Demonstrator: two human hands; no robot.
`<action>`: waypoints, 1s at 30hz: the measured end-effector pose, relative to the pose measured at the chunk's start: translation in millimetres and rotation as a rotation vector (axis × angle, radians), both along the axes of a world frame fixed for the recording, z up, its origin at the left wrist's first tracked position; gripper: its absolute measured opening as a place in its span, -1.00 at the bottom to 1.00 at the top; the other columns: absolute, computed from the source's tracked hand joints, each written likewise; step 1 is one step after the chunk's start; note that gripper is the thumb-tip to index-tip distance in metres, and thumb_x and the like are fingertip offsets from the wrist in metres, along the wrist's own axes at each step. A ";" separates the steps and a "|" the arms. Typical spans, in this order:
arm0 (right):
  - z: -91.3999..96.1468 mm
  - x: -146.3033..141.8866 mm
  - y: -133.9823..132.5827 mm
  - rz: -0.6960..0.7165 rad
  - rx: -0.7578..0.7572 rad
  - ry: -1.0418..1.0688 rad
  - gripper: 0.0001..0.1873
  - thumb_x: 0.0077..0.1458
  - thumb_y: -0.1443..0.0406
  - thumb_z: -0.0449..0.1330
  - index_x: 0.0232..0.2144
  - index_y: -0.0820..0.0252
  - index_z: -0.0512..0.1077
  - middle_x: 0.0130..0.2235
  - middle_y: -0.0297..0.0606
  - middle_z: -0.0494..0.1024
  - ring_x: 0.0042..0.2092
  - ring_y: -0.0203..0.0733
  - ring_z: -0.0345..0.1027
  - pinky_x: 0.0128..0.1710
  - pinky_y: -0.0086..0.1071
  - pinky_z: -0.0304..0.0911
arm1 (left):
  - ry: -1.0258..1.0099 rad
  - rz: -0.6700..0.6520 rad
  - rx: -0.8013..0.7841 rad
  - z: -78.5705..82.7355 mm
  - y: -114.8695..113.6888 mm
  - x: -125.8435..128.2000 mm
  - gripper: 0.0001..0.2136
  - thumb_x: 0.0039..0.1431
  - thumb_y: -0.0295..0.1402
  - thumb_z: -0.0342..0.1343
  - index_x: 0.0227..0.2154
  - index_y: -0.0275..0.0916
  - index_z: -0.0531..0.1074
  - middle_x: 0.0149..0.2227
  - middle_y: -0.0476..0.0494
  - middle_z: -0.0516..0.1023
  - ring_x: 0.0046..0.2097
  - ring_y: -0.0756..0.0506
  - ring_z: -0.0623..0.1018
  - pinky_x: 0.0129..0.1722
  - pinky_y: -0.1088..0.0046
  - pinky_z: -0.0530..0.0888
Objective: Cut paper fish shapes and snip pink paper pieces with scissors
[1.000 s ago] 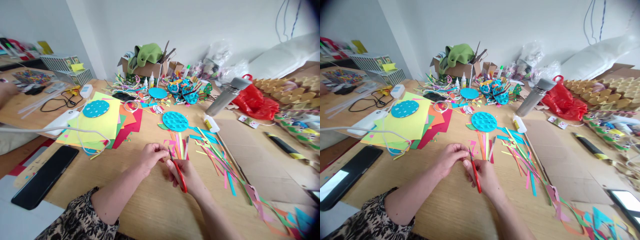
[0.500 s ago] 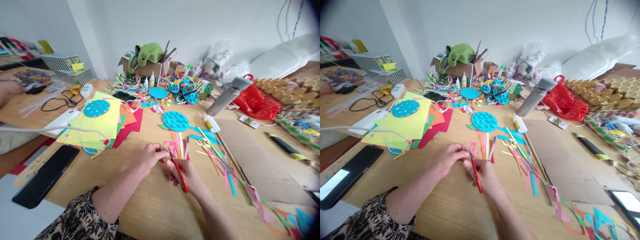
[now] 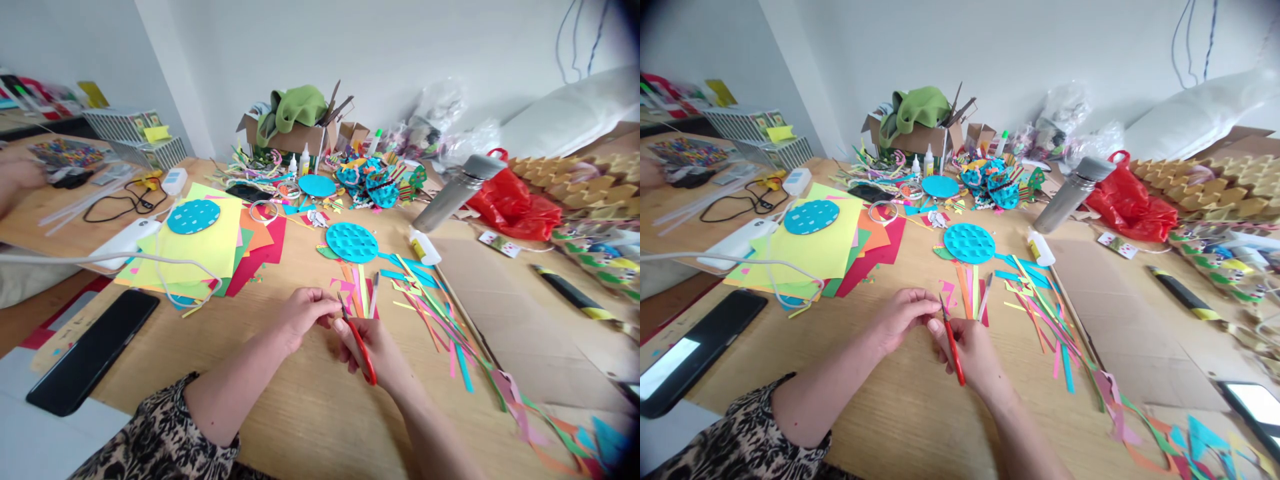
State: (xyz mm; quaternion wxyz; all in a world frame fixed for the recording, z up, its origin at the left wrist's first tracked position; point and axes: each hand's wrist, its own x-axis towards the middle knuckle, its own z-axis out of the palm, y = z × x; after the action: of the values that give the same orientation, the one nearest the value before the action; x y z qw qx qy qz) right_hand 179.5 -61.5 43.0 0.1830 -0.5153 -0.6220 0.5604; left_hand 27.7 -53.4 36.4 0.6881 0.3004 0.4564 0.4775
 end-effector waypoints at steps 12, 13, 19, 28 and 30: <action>-1.7 -0.5 0.5 0.004 0.001 -0.006 -0.38 -0.01 -0.23 0.11 -0.66 0.19 0.29 -0.67 -0.32 0.40 -0.69 -0.35 0.25 -0.70 -0.51 0.09 | 0.055 0.018 0.013 0.0 0.2 0.4 -0.83 -0.23 -0.34 0.29 -0.56 -0.30 0.44 -0.56 -0.02 0.46 -0.49 0.02 0.43 -0.40 0.45 0.36; -1.5 -0.5 0.6 0.004 0.001 -0.008 -0.38 -0.01 -0.23 0.11 -0.66 0.19 0.29 -0.67 -0.32 0.40 -0.69 -0.35 0.25 -0.70 -0.51 0.09 | 0.060 0.019 0.011 -0.3 0.3 0.4 -0.83 -0.23 -0.34 0.29 -0.56 -0.30 0.45 -0.55 -0.02 0.46 -0.49 0.02 0.43 -0.40 0.45 0.36; -2.1 0.4 0.1 0.004 -0.004 -0.026 -0.37 0.01 -0.23 0.10 -0.66 0.19 0.28 -0.68 -0.32 0.39 -0.69 -0.36 0.25 -0.70 -0.51 0.09 | 0.049 0.049 0.008 -0.8 0.6 0.4 -0.84 -0.25 -0.36 0.29 -0.56 -0.31 0.46 -0.54 -0.02 0.47 -0.48 0.04 0.42 -0.40 0.49 0.35; -5.2 1.1 -0.1 0.000 -0.010 -0.025 -0.39 0.02 -0.21 0.12 -0.66 0.19 0.28 -0.68 -0.33 0.40 -0.70 -0.36 0.26 -0.71 -0.52 0.08 | 0.028 0.073 0.005 -0.6 0.6 0.9 -0.83 -0.25 -0.35 0.29 -0.59 -0.30 0.44 -0.57 0.01 0.41 -0.48 0.05 0.37 -0.43 0.50 0.30; -5.3 1.0 0.0 -0.004 -0.009 -0.025 -0.38 0.01 -0.21 0.11 -0.66 0.19 0.28 -0.68 -0.33 0.40 -0.70 -0.36 0.26 -0.72 -0.53 0.08 | 0.020 0.059 0.005 -0.7 0.5 0.9 -0.83 -0.24 -0.34 0.29 -0.59 -0.30 0.44 -0.57 0.01 0.41 -0.48 0.05 0.37 -0.43 0.49 0.30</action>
State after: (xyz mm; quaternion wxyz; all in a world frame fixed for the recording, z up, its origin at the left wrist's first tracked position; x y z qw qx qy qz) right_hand 180.5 -61.5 37.8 0.1740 -0.5243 -0.6205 0.5566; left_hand 28.7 -52.8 35.7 0.6682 0.2932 0.4709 0.4958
